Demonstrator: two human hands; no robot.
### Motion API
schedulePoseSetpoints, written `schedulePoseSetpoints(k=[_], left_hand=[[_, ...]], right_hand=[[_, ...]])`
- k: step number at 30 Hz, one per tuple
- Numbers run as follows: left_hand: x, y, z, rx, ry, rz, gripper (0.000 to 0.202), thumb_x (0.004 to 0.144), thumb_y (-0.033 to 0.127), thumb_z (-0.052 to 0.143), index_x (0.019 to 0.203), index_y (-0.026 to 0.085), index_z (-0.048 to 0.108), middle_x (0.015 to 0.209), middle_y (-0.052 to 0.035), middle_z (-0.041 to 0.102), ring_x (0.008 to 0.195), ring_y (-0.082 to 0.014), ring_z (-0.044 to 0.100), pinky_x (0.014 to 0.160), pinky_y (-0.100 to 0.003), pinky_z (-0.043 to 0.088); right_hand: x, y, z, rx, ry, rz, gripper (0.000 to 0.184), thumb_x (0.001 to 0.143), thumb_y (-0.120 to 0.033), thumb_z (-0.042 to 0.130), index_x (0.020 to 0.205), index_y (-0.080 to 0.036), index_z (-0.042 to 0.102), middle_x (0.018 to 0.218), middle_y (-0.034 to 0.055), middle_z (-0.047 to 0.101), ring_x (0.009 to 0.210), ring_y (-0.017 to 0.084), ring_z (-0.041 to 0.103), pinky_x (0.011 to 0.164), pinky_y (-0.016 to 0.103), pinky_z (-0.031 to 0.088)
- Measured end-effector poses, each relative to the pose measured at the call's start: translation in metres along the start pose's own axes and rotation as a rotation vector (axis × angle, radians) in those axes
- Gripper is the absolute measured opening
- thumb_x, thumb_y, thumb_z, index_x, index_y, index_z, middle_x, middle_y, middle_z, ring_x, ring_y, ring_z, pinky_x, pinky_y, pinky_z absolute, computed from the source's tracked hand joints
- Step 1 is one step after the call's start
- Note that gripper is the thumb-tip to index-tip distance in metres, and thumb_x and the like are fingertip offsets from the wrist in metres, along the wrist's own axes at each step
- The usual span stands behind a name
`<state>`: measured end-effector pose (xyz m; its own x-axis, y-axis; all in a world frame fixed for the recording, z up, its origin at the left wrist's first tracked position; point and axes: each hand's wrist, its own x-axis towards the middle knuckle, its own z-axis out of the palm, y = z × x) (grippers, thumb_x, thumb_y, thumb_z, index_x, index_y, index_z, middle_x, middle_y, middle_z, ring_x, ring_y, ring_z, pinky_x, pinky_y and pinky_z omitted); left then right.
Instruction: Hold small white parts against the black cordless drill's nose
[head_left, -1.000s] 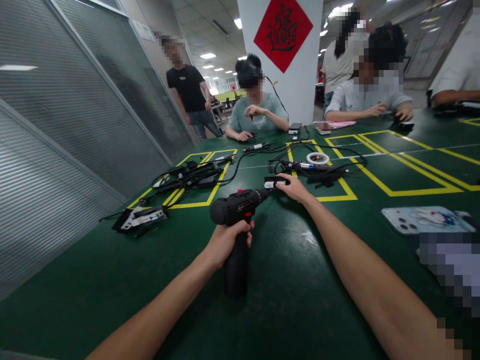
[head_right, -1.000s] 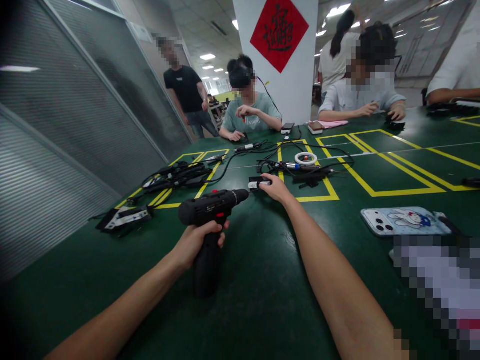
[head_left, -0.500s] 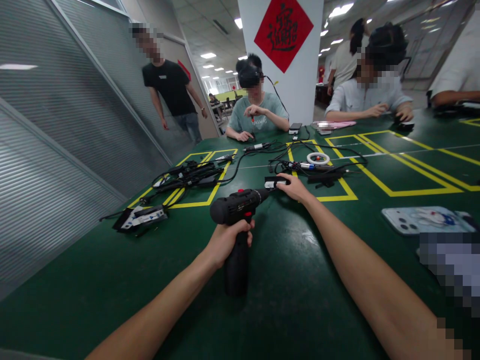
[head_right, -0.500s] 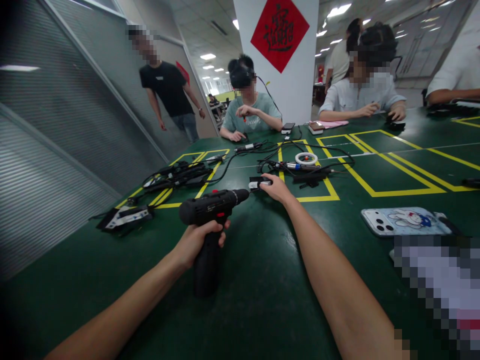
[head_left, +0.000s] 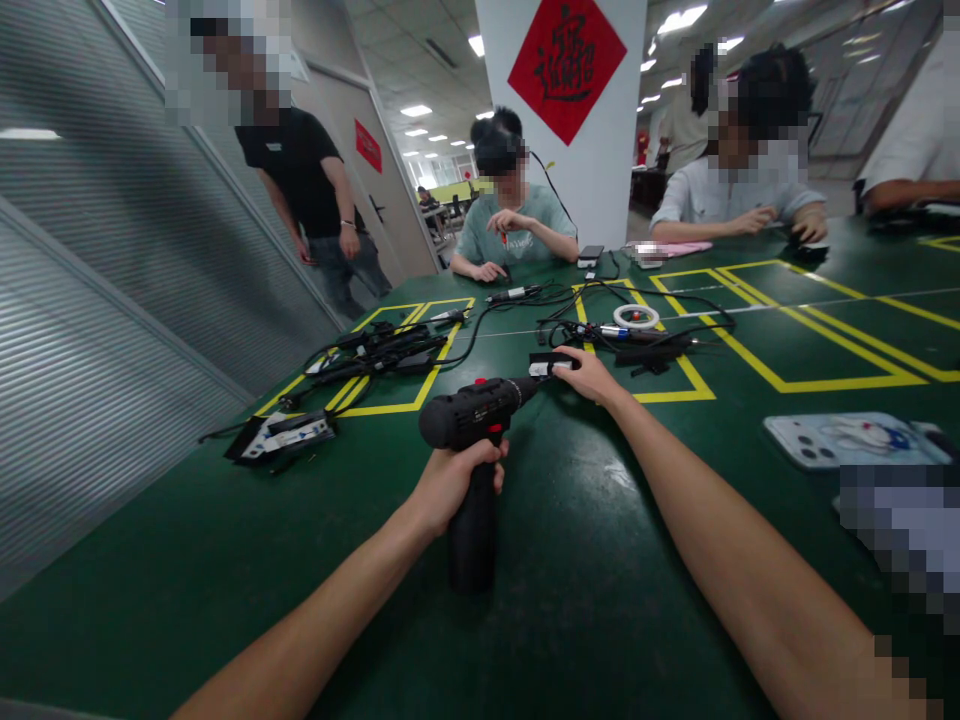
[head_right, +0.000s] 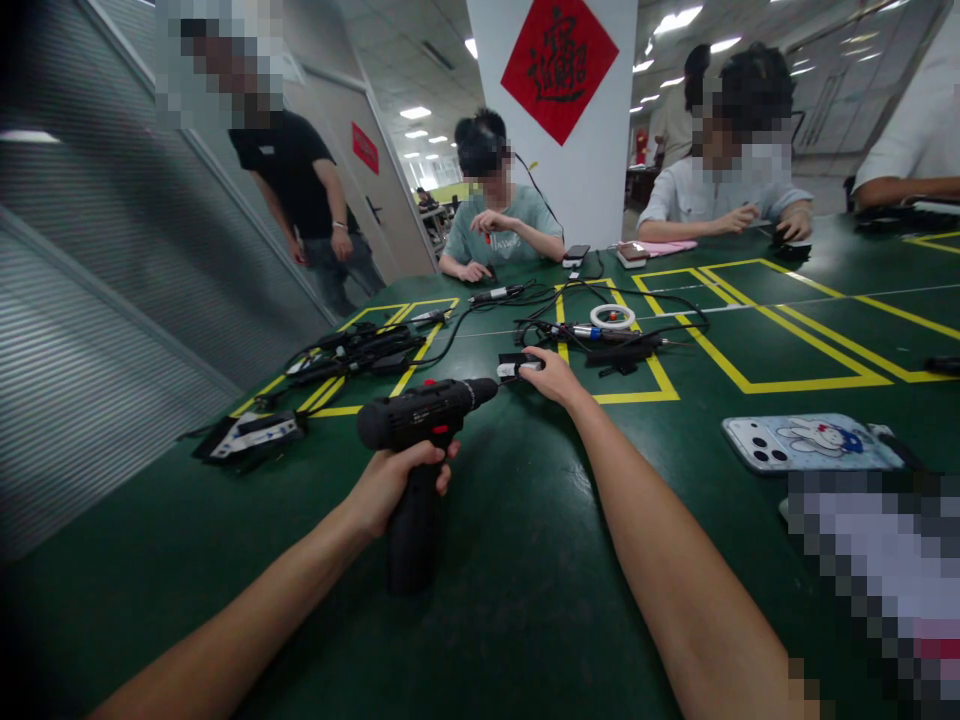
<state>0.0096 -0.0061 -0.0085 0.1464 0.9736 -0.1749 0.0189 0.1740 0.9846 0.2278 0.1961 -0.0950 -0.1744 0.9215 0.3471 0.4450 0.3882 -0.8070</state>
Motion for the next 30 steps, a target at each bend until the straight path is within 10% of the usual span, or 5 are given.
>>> schedulePoseSetpoints(k=[30], left_hand=[[-0.0009, 0.0014, 0.0001, 0.018, 0.016, -0.034, 0.013, 0.075, 0.023, 0.055, 0.083, 0.013, 0.060, 0.056, -0.0013, 0.055, 0.051, -0.0129, 0.050, 0.052, -0.024, 0.040]], right_hand=[[-0.0005, -0.0013, -0.0001, -0.012, 0.000, -0.001, 0.047, 0.075, -0.036, 0.062, 0.120, -0.022, 0.062, 0.106, 0.0034, 0.066, 0.092, 0.019, 0.060, 0.088, 0.032, 0.045]])
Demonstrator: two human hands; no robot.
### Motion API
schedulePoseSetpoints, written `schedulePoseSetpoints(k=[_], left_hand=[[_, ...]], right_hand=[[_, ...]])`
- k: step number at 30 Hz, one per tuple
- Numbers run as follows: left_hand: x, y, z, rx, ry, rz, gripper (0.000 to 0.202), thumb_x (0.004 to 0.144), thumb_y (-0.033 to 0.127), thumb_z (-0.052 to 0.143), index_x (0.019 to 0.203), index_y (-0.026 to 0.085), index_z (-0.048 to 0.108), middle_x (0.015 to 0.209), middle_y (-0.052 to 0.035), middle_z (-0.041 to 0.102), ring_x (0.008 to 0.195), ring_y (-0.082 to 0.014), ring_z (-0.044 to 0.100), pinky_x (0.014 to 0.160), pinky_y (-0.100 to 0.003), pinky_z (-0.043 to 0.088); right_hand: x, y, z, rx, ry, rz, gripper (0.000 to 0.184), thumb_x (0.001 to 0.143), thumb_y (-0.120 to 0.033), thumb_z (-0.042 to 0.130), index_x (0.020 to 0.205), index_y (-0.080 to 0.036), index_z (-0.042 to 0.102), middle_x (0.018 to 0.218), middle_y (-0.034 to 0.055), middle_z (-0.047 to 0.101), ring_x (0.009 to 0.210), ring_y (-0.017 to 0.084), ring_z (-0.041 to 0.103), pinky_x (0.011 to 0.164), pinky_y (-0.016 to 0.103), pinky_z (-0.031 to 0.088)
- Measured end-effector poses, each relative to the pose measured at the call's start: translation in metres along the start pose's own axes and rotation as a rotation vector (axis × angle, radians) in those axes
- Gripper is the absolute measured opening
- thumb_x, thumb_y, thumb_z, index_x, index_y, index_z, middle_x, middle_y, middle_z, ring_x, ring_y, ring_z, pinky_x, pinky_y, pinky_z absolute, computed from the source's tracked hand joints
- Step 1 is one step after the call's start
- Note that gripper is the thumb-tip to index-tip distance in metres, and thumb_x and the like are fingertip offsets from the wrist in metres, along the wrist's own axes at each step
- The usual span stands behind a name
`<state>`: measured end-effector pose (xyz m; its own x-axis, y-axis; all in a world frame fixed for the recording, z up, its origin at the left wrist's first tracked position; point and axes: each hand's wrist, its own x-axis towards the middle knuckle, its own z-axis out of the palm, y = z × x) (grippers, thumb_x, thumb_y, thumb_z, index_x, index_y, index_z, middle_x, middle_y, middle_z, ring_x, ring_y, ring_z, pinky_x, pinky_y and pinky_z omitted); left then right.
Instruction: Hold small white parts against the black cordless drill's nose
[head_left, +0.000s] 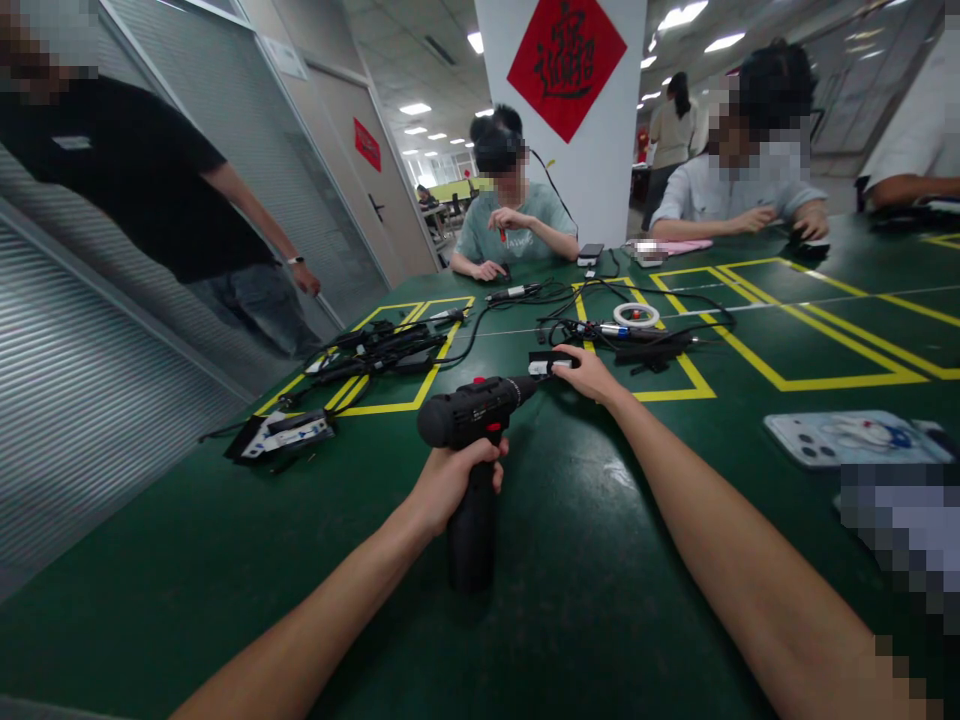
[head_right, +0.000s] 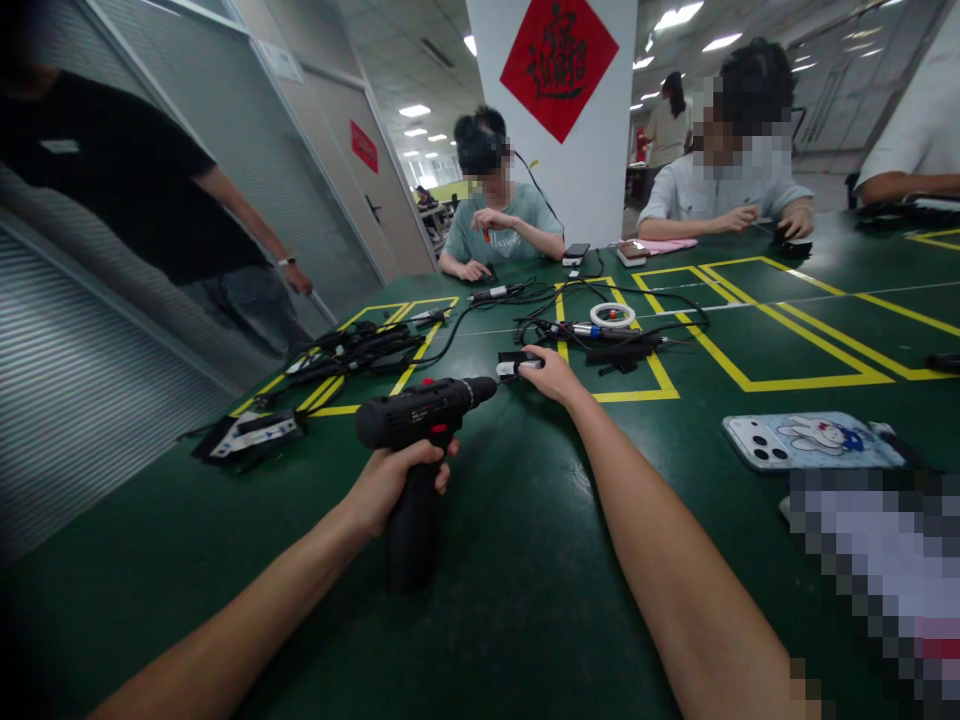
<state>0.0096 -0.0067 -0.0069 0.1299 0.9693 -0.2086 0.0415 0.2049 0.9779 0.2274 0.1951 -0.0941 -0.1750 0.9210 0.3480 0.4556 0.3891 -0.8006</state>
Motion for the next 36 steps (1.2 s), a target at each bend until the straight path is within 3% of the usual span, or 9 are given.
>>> schedulePoseSetpoints(k=[18, 25, 36], left_hand=[[-0.0014, 0.0033, 0.0025, -0.011, 0.008, -0.033, 0.015, 0.072, 0.024, 0.056, 0.081, 0.013, 0.060, 0.054, -0.0012, 0.055, 0.049, -0.0134, 0.051, 0.050, -0.024, 0.039], [-0.0002, 0.0004, 0.0023, -0.047, 0.012, 0.017, 0.014, 0.070, 0.022, 0.058, 0.080, 0.013, 0.060, 0.068, -0.0020, 0.058, 0.051, -0.0117, 0.052, 0.051, -0.025, 0.041], [0.0004, 0.0008, 0.0016, -0.042, 0.016, 0.003, 0.017, 0.069, 0.024, 0.059, 0.080, 0.012, 0.062, 0.061, -0.0024, 0.056, 0.050, -0.0133, 0.051, 0.051, -0.026, 0.041]], right_hand=[[-0.0010, -0.0018, 0.0002, 0.014, -0.004, -0.004, 0.044, 0.075, -0.030, 0.060, 0.119, -0.022, 0.063, 0.110, 0.0037, 0.065, 0.096, 0.019, 0.060, 0.091, 0.032, 0.044], [-0.0006, -0.0005, 0.0004, 0.020, -0.001, -0.007, 0.044, 0.075, -0.031, 0.060, 0.118, -0.022, 0.063, 0.104, 0.0029, 0.066, 0.091, 0.019, 0.060, 0.090, 0.032, 0.044], [0.0002, 0.0023, 0.0005, 0.019, -0.004, -0.006, 0.046, 0.074, -0.033, 0.061, 0.119, -0.023, 0.062, 0.106, 0.0028, 0.066, 0.092, 0.019, 0.060, 0.089, 0.032, 0.045]])
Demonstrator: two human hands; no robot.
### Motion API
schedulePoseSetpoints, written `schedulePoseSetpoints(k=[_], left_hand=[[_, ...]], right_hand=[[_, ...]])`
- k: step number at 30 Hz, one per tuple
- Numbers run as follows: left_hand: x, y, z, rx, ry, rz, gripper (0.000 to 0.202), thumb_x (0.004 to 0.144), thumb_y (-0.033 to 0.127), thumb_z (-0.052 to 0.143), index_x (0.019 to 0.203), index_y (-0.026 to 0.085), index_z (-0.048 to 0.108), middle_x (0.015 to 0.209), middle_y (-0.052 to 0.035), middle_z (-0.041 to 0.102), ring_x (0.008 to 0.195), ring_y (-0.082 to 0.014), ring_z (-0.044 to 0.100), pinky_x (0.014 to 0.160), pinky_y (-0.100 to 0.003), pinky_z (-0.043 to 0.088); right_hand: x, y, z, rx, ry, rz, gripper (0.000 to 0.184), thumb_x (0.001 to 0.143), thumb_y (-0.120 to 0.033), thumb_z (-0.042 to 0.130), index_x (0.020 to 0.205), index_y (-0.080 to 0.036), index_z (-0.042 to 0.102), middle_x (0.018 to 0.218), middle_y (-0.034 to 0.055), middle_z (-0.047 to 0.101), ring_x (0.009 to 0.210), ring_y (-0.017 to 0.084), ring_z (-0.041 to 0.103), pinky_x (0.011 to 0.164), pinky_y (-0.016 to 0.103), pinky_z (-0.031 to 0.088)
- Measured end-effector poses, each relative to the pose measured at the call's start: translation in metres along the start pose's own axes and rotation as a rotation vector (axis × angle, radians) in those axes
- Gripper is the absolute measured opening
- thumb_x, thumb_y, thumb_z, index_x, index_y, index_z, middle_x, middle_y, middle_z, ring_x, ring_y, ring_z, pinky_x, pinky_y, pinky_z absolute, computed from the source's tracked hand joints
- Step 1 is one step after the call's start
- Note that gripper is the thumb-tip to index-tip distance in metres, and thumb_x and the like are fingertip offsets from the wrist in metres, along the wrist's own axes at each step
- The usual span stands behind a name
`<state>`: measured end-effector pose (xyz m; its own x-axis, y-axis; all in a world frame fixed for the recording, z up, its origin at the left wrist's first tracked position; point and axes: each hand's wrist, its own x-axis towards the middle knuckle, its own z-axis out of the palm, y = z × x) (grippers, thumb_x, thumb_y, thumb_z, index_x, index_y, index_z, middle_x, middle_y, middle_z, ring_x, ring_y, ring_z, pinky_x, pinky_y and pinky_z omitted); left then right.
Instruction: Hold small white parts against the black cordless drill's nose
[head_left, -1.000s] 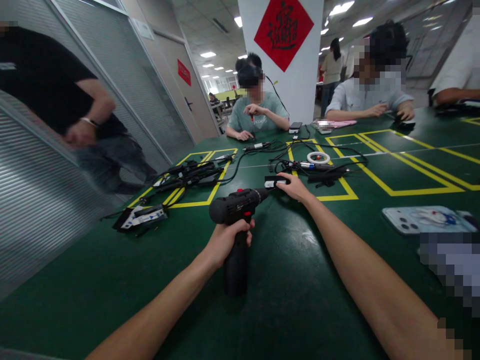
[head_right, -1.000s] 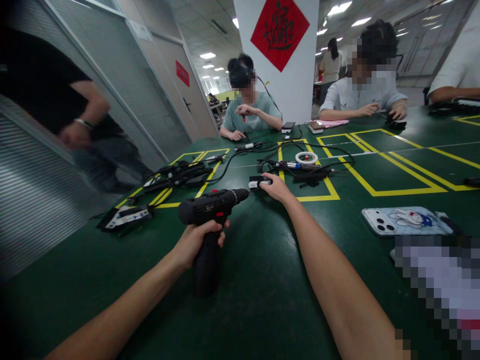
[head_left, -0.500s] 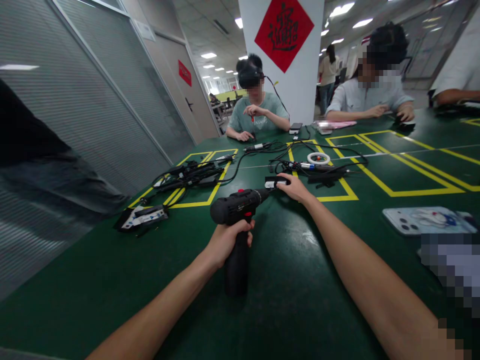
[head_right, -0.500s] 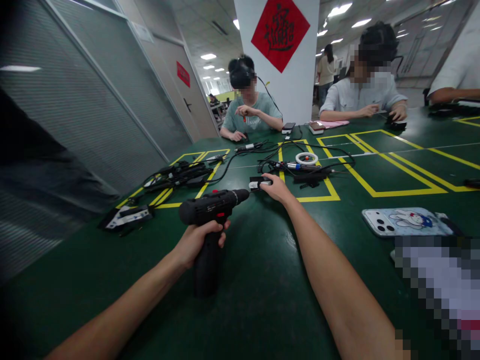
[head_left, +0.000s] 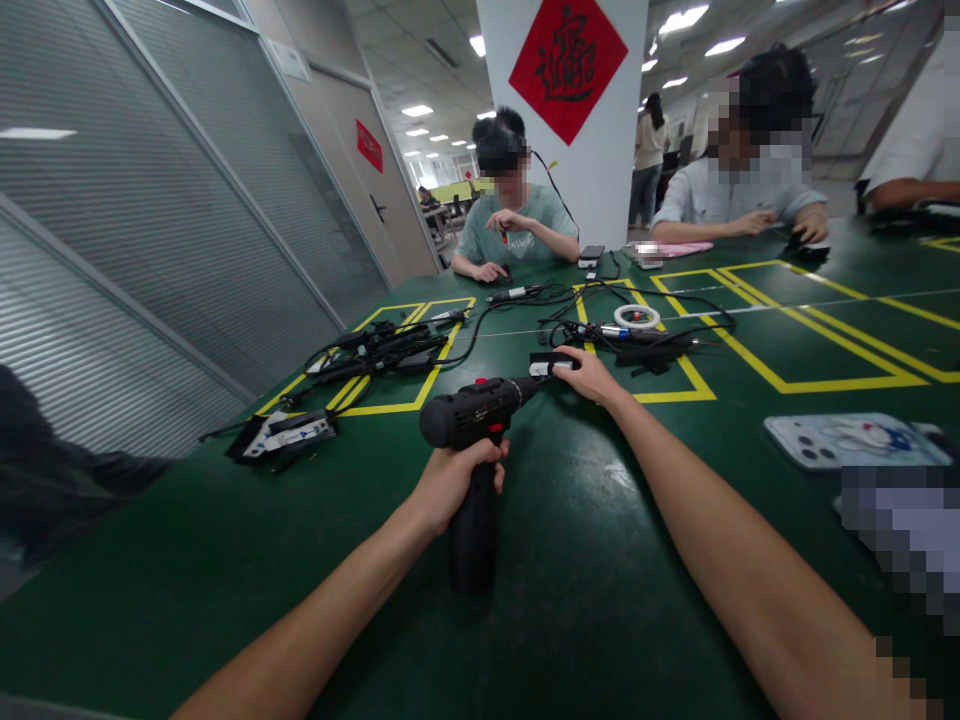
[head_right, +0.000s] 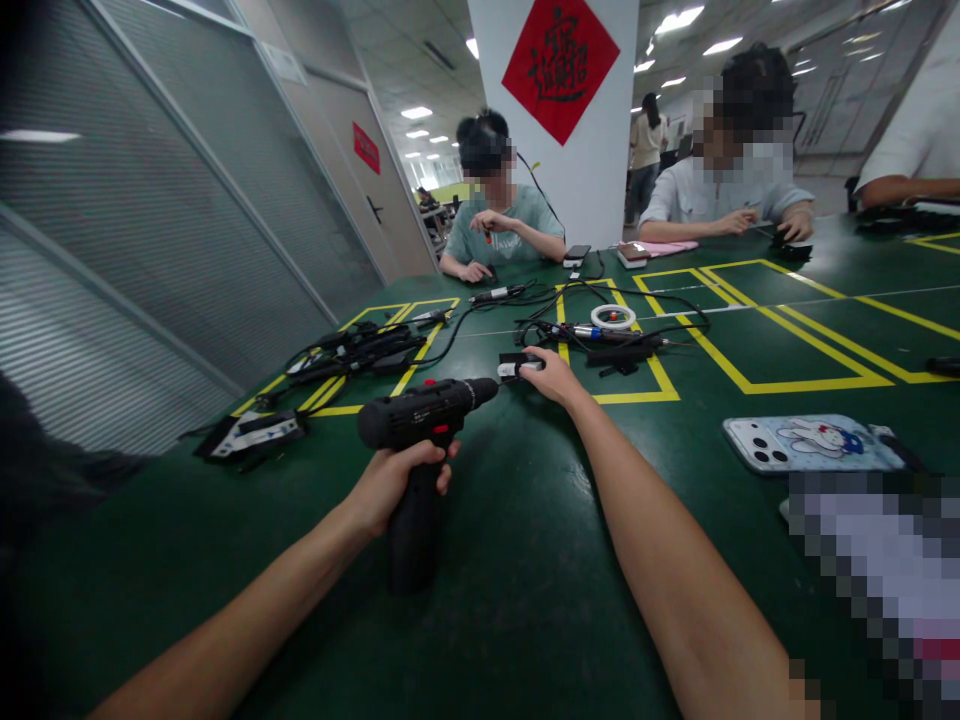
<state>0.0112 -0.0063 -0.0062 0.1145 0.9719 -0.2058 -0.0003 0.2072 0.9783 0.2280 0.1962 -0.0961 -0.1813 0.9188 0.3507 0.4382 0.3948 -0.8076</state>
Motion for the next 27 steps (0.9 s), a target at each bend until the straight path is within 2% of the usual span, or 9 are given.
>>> schedulePoseSetpoints(k=[5, 16, 27], left_hand=[[0.0005, -0.0015, -0.0010, -0.020, -0.008, 0.010, 0.017, 0.069, 0.023, 0.059, 0.081, 0.011, 0.061, 0.069, -0.0034, 0.058, 0.052, -0.0126, 0.052, 0.051, -0.026, 0.042], [-0.0012, 0.0026, 0.0012, 0.030, 0.016, -0.026, 0.018, 0.069, 0.025, 0.058, 0.081, 0.012, 0.062, 0.053, -0.0022, 0.056, 0.049, -0.0149, 0.052, 0.050, -0.025, 0.041], [-0.0003, -0.0002, -0.0005, -0.007, -0.001, 0.000, 0.013, 0.072, 0.022, 0.057, 0.080, 0.012, 0.060, 0.063, -0.0020, 0.057, 0.052, -0.0122, 0.052, 0.052, -0.024, 0.042]], right_hand=[[0.0002, -0.0002, -0.0001, 0.005, -0.003, -0.009, 0.045, 0.075, -0.034, 0.061, 0.119, -0.023, 0.062, 0.106, 0.0021, 0.066, 0.094, 0.019, 0.060, 0.089, 0.032, 0.045], [-0.0008, -0.0033, -0.0002, -0.013, 0.004, -0.002, 0.044, 0.075, -0.032, 0.060, 0.118, -0.022, 0.063, 0.105, 0.0028, 0.066, 0.092, 0.019, 0.060, 0.089, 0.032, 0.045], [-0.0007, -0.0026, -0.0006, -0.004, 0.005, 0.001, 0.045, 0.075, -0.033, 0.061, 0.119, -0.023, 0.063, 0.105, 0.0028, 0.066, 0.092, 0.019, 0.060, 0.088, 0.032, 0.045]])
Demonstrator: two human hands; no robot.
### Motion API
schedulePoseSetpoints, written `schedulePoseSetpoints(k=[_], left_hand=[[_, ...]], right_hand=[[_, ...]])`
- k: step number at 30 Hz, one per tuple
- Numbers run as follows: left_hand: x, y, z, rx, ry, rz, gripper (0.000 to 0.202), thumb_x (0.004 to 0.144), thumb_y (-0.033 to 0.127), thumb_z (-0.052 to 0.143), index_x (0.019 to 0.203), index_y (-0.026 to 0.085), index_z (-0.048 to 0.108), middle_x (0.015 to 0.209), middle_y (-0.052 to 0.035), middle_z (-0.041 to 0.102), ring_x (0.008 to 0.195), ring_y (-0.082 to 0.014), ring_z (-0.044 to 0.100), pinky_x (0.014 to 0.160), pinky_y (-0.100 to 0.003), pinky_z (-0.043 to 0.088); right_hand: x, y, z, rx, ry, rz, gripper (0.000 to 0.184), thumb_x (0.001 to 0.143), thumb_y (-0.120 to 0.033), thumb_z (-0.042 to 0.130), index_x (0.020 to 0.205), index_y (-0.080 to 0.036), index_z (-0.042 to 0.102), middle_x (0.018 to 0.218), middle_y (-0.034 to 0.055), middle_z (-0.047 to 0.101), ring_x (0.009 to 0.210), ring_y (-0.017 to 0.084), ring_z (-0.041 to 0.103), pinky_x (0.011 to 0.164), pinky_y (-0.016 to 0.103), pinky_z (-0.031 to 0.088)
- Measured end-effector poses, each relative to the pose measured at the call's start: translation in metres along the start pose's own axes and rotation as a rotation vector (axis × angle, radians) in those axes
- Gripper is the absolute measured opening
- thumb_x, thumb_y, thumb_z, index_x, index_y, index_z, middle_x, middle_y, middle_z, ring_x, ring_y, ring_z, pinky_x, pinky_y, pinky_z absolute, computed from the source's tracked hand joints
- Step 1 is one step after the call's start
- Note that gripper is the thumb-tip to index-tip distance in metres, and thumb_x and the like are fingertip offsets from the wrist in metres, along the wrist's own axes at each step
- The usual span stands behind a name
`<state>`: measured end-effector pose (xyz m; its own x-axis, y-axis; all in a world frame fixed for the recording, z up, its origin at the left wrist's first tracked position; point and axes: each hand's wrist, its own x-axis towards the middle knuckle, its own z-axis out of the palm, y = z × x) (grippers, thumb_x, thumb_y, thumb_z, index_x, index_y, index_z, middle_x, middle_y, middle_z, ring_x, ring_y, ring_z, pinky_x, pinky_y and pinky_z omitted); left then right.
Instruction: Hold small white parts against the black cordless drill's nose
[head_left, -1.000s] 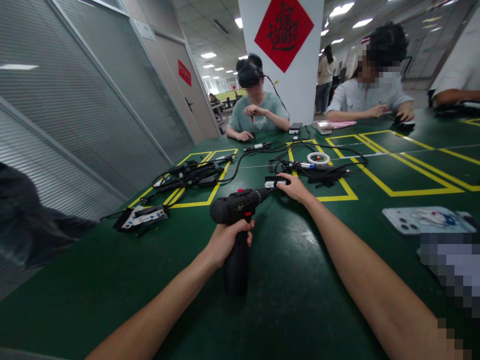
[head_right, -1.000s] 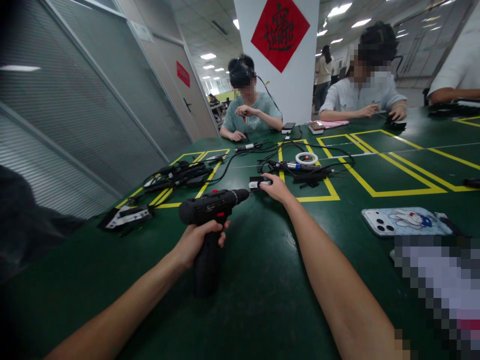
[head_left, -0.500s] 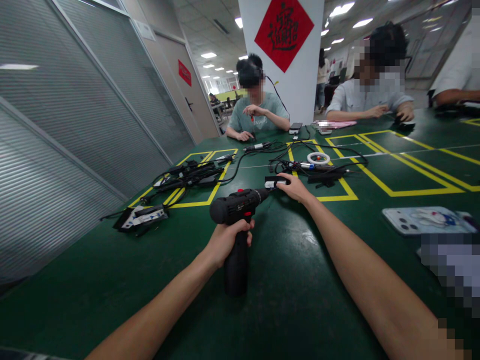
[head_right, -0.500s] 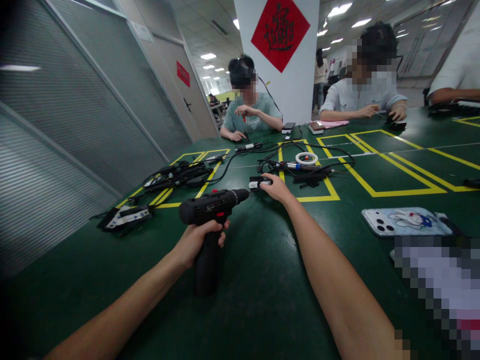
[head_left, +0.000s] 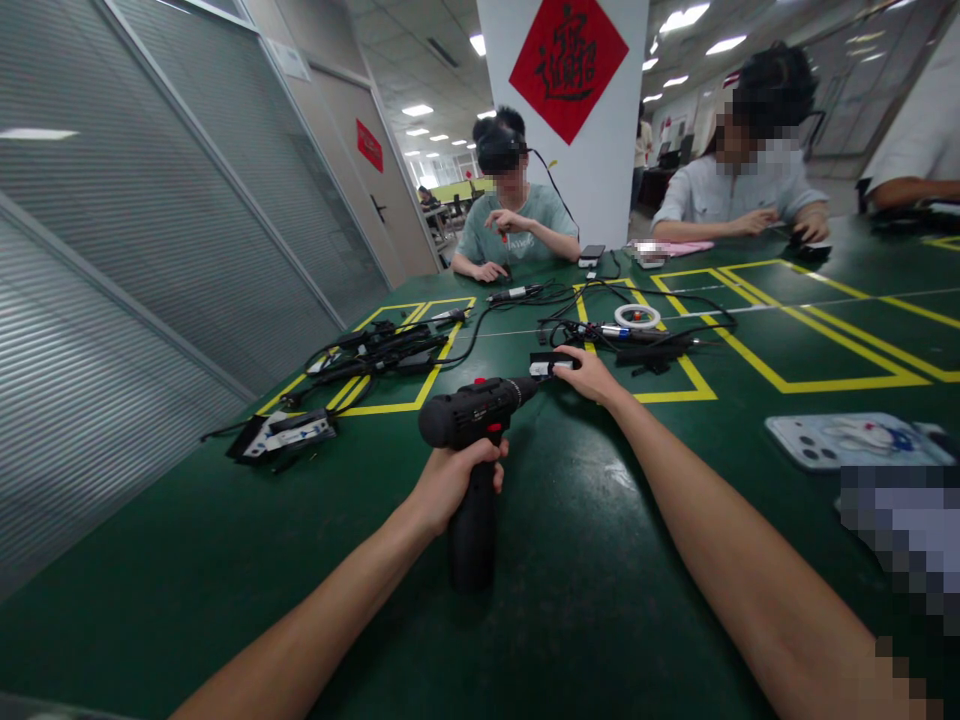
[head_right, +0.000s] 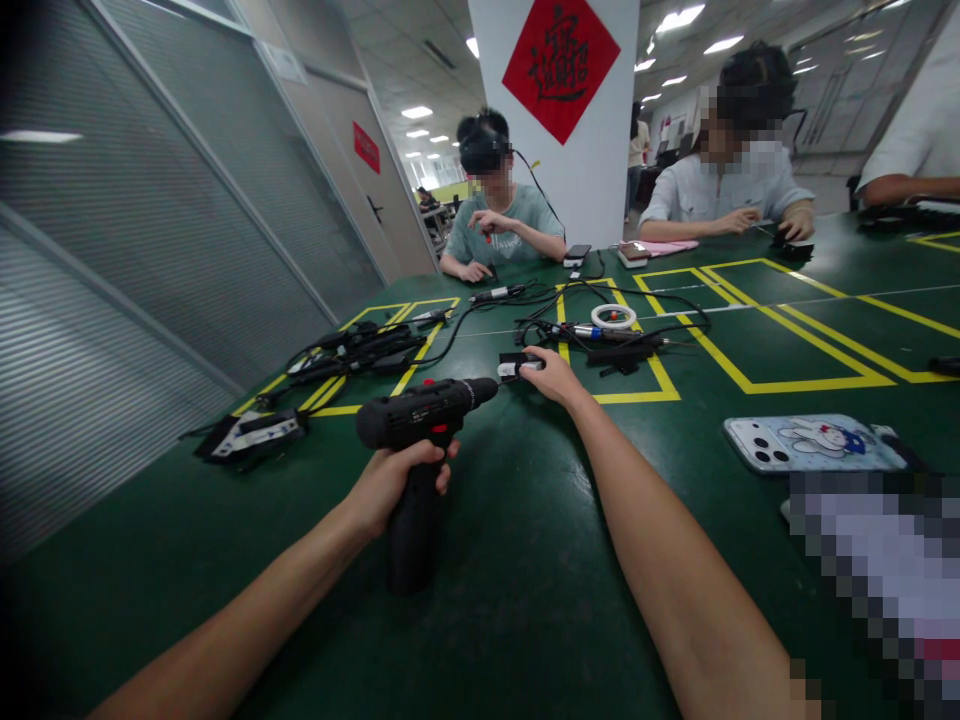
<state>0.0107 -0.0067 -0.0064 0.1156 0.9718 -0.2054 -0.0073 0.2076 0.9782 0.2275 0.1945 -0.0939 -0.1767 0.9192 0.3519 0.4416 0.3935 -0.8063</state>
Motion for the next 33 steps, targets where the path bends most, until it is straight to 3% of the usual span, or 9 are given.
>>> schedulePoseSetpoints(k=[33], left_hand=[[0.0000, -0.0002, -0.0011, 0.027, 0.009, -0.025, 0.014, 0.073, 0.022, 0.055, 0.081, 0.012, 0.059, 0.056, -0.0016, 0.055, 0.051, -0.0126, 0.051, 0.052, -0.024, 0.041]], right_hand=[[0.0010, 0.0027, 0.0006, 0.001, -0.003, -0.018, 0.045, 0.075, -0.033, 0.061, 0.119, -0.022, 0.063, 0.103, 0.0033, 0.066, 0.088, 0.018, 0.059, 0.087, 0.031, 0.045]])
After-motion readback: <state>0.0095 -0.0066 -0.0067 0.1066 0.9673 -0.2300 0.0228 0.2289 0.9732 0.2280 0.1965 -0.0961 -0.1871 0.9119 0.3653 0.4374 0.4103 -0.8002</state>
